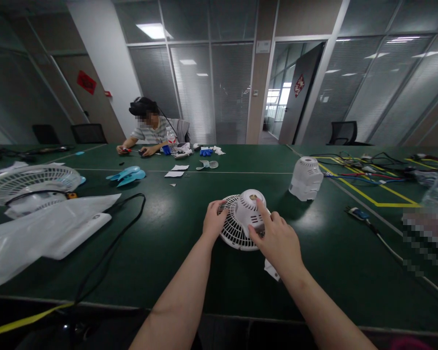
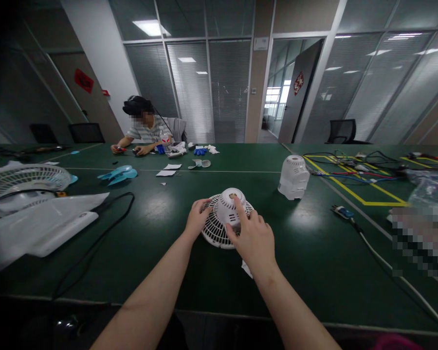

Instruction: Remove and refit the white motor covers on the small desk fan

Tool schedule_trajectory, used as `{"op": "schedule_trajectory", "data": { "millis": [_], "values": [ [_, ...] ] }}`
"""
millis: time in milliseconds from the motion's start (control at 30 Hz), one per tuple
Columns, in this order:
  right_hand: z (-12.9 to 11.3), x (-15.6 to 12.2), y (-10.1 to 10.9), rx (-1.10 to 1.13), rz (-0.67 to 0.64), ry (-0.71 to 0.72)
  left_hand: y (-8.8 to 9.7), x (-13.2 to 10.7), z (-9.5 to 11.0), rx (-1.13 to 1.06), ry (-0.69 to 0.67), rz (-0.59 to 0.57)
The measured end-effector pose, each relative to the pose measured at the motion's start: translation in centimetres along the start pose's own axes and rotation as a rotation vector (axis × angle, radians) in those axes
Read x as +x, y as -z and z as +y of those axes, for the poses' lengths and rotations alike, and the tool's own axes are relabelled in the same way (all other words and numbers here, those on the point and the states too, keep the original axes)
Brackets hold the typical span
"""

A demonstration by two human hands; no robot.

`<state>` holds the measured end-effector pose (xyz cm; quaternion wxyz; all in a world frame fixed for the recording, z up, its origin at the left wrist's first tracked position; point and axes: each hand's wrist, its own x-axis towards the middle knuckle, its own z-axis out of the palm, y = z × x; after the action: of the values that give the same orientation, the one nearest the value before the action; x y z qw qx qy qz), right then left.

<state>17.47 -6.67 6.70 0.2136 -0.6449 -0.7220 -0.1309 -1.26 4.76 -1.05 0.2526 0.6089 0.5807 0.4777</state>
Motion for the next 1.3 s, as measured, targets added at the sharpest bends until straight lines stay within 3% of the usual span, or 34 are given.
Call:
{"op": "schedule_trajectory", "data": {
  "millis": [267,633,1033,1300],
  "values": [
    [0.7,0.0,-0.1,0.053,-0.06,0.054,0.3,-0.3,0.4,0.033,0.018,-0.001],
    [0.3,-0.6,-1.4,0.291,-0.072,-0.06,0.4,-0.4,0.6,0.05,0.029,-0.006],
    [0.1,-0.5,-1.9,0.315,-0.053,-0.09,0.4,-0.3,0.6,0.048,0.036,-0.013],
    [1.7,-1.7,-1.8,0.429,-0.087,-0.104,0.7,-0.7,1.1,0.058,0.038,-0.001]
  ]
}}
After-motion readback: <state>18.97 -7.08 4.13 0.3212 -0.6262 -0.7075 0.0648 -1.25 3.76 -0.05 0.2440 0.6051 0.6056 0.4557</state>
